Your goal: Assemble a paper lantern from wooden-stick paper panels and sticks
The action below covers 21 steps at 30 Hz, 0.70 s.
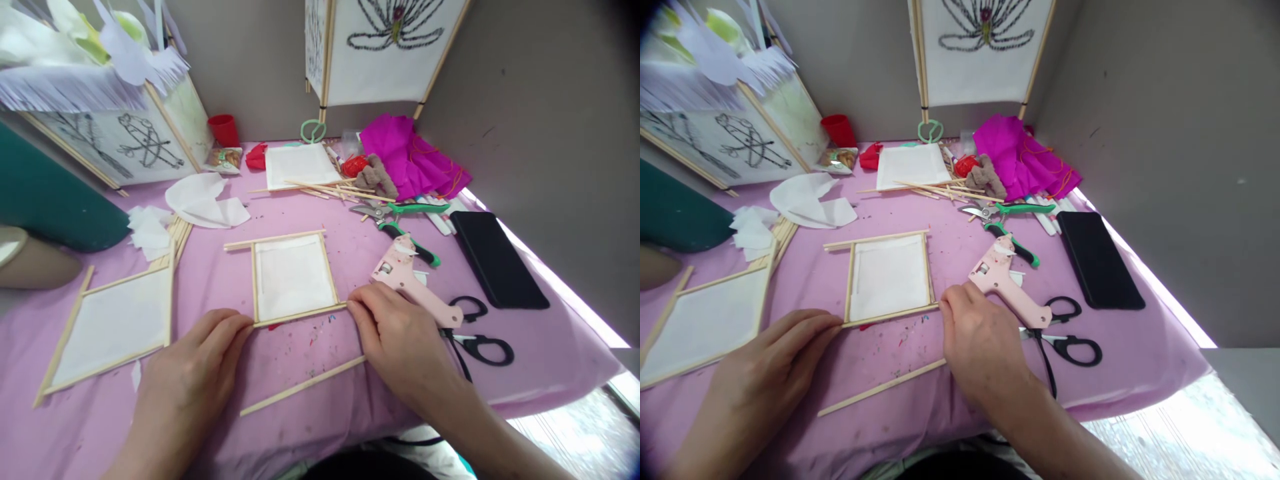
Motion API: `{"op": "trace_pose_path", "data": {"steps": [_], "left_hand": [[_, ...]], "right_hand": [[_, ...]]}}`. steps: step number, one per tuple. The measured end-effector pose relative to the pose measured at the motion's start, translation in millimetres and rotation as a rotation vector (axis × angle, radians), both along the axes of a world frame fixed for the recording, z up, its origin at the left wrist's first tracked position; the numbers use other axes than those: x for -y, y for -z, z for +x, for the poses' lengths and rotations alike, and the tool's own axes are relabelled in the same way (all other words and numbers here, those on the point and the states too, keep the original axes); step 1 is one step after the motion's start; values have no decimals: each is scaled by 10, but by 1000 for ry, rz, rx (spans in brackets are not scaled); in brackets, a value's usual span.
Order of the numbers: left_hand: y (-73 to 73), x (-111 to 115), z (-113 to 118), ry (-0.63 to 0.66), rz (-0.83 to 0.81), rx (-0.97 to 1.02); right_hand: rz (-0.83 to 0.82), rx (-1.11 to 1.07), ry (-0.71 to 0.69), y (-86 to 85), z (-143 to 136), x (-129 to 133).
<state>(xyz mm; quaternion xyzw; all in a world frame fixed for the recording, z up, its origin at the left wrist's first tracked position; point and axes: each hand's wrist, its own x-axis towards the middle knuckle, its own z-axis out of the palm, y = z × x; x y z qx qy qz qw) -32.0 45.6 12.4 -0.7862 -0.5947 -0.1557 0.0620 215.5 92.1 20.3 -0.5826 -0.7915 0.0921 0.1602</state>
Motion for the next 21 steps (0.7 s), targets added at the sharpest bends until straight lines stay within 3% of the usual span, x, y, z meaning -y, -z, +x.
{"op": "trace_pose_path", "data": {"steps": [7,15,21], "left_hand": [[-22,-14,51,-32,-35,87],[-32,2,40,-49,-49,93],[8,33,-4,-34,-53,76]], "right_hand": [[29,40,-10,7,0,13],[-58,-152,6,-8,68,5],[-37,-199,5,4,77,18]]}}
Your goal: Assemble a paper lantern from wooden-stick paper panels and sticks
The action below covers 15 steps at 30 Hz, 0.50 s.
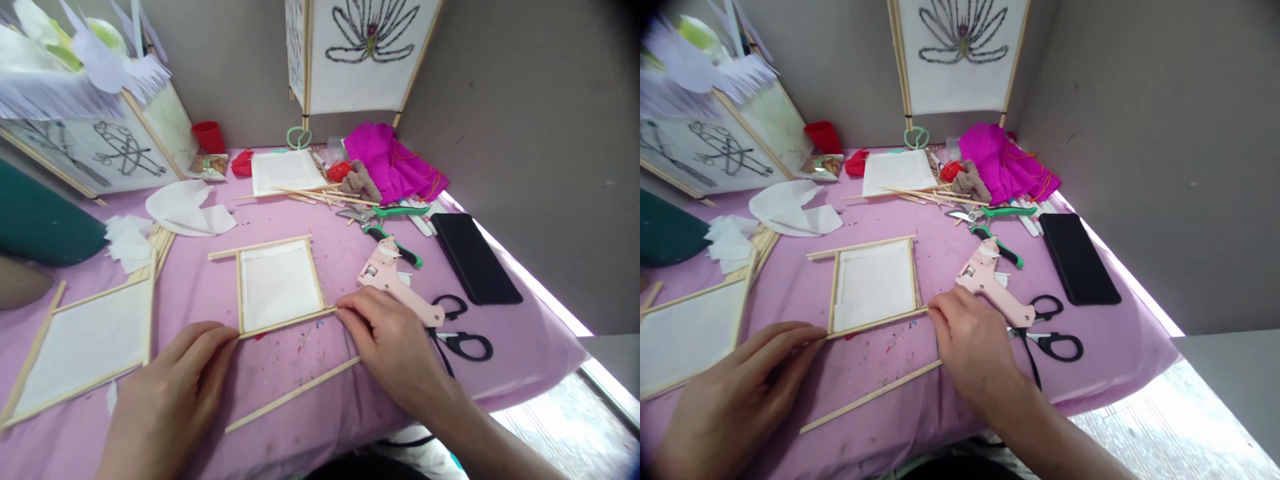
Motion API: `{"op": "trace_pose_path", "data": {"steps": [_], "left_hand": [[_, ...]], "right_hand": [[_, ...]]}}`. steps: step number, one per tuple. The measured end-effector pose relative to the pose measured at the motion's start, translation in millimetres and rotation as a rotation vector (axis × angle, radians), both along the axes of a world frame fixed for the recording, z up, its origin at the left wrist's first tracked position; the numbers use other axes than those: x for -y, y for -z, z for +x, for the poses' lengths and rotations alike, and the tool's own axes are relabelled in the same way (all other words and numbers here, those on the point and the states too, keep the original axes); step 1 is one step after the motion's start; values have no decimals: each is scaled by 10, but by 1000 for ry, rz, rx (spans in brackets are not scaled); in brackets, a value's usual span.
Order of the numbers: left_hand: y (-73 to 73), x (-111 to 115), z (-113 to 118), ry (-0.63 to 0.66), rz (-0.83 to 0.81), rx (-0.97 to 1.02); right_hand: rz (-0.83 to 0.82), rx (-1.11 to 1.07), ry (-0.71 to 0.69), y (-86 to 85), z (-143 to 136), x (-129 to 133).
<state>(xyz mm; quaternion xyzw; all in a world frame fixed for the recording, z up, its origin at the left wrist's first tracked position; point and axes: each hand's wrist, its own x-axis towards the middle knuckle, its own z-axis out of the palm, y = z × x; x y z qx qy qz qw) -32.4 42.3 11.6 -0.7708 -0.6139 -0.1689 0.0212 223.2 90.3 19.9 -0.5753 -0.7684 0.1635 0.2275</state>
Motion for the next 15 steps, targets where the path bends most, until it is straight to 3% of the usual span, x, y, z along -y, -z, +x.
{"op": "trace_pose_path", "data": {"steps": [15], "left_hand": [[154,14,-139,-1,-67,18]], "right_hand": [[56,26,15,77,-3,-10]]}}
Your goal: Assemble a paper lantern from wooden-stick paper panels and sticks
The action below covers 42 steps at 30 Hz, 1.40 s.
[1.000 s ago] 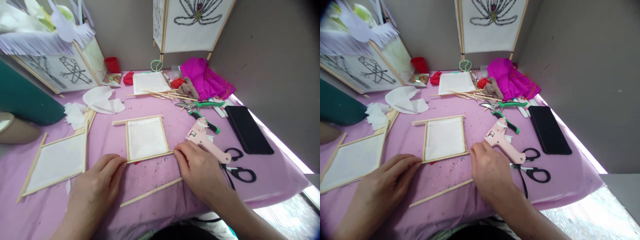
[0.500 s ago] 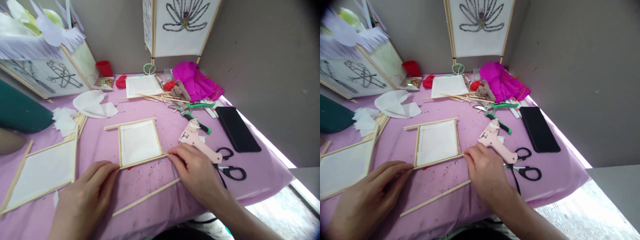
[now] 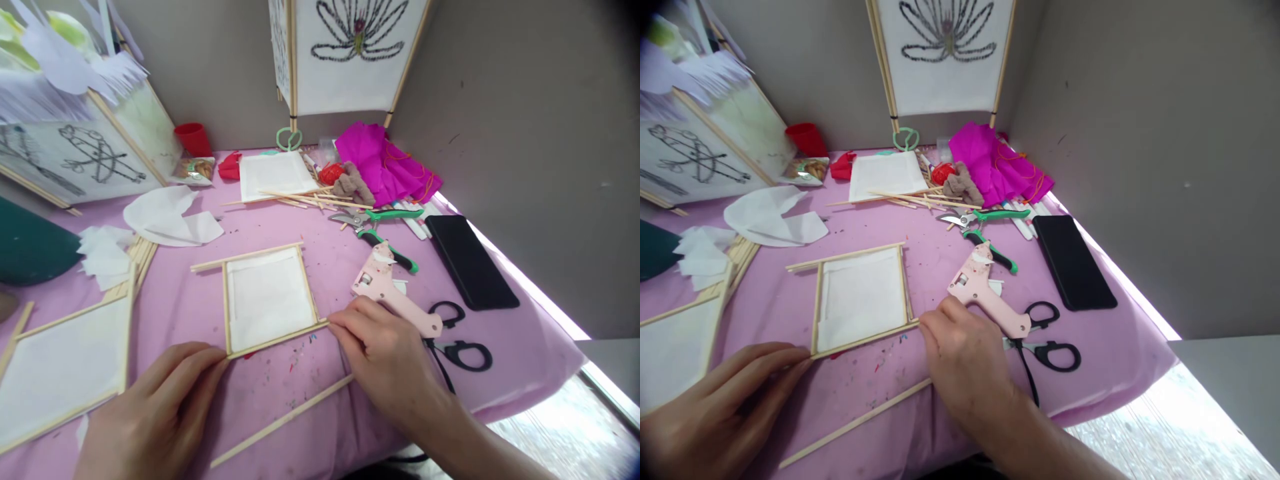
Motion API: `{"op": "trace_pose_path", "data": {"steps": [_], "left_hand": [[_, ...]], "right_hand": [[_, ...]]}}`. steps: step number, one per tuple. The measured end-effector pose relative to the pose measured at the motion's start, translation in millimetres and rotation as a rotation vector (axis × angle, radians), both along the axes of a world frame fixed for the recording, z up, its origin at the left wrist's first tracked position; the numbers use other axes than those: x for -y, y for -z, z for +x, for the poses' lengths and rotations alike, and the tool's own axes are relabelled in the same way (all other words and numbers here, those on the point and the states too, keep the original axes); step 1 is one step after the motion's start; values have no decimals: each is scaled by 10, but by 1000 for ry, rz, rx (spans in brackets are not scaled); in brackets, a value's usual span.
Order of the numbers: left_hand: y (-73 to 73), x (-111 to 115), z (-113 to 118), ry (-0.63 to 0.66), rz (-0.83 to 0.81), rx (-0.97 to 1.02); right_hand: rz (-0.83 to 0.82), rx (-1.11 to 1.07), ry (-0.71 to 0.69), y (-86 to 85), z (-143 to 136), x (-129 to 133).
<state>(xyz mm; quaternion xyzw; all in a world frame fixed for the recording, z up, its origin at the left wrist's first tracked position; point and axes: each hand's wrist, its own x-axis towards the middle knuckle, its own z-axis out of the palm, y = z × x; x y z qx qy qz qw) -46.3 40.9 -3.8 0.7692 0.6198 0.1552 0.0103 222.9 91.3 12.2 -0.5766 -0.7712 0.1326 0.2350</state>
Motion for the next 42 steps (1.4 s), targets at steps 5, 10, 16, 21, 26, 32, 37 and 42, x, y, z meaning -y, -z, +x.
{"op": "trace_pose_path", "data": {"steps": [5,10,16,21,26,32,37,42], "left_hand": [[-7,1,17,-9,-12,8],[-18,-17,42,-18,-6,34],[-52,-37,46,-12,19,31],[-95,-38,57,9,49,33],[-125,-56,74,25,39,15],[-163,-83,111,41,58,28],[-191,-93,143,43,67,52],[-190,-85,158,31,62,113]], "right_hand": [[4,2,-12,-31,-4,-18],[3,40,-29,-60,-3,-41],[-33,157,-79,-93,-3,-93],[-49,168,-95,-97,-3,-116],[-74,253,-106,-121,-9,-144],[-98,349,-149,-173,-27,-195],[-64,359,-171,-174,-16,-202],[-13,267,-148,-146,27,-181]]}}
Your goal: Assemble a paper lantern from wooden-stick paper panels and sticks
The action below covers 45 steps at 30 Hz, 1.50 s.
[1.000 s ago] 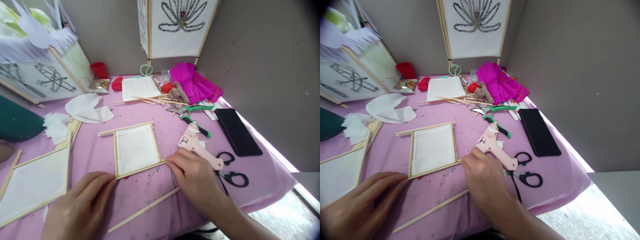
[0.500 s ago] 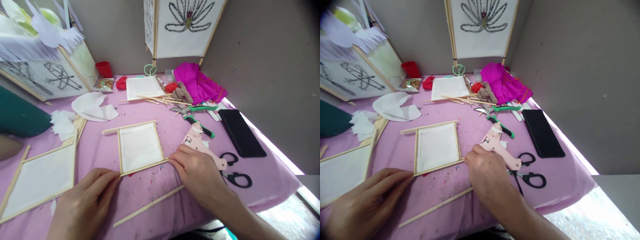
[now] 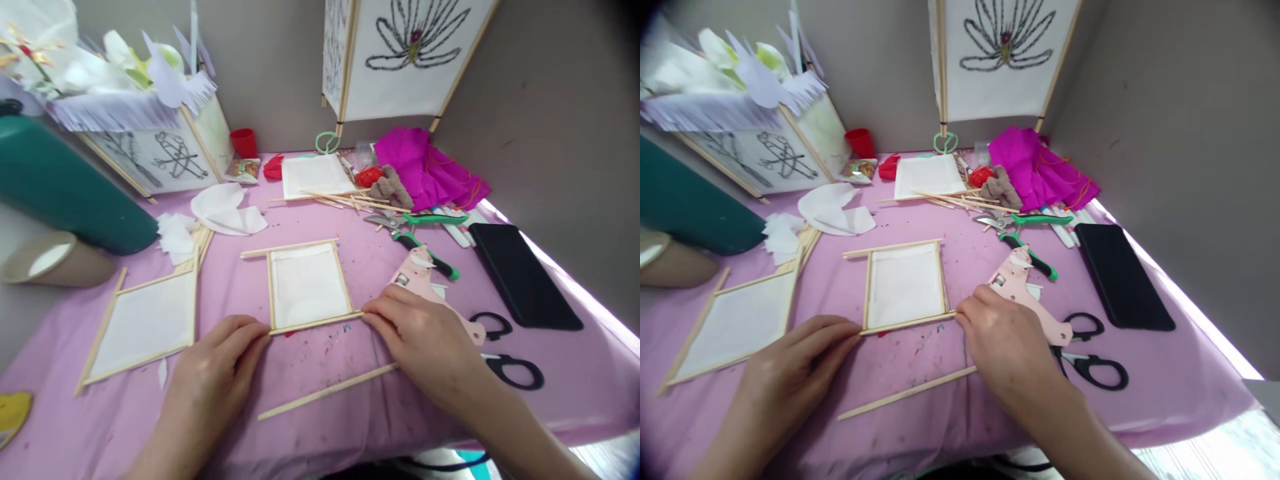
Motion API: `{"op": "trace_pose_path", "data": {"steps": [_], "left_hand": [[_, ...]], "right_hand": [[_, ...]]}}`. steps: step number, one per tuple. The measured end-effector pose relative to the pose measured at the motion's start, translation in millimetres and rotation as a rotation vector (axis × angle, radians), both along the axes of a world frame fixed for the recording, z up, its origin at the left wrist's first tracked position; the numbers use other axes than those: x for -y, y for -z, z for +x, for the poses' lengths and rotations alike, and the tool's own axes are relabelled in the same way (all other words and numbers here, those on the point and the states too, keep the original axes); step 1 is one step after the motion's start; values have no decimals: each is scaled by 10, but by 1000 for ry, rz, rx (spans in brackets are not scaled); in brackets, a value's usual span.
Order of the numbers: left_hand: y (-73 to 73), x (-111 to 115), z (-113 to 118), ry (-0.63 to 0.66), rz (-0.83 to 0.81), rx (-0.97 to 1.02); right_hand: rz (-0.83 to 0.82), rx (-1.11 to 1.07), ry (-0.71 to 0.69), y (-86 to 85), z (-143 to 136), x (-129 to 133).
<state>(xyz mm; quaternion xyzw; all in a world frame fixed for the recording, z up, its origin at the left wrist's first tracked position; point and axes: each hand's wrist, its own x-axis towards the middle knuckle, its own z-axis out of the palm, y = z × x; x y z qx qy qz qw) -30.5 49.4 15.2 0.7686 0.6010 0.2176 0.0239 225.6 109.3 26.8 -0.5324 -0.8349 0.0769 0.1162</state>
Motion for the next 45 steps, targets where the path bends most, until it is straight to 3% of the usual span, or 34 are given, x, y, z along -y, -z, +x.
{"op": "trace_pose_path", "data": {"steps": [7,20,37,45], "left_hand": [[-31,25,7,-107,-81,47],[-3,6,-11,3,3,0],[-21,-17,-1,13,17,24],[-35,12,-28,-119,-123,-10]], "right_hand": [[76,-87,-15,21,34,67],[-19,-162,-38,54,8,33],[-22,-118,-34,23,-37,2],[-34,-179,-23,-43,68,40]]}}
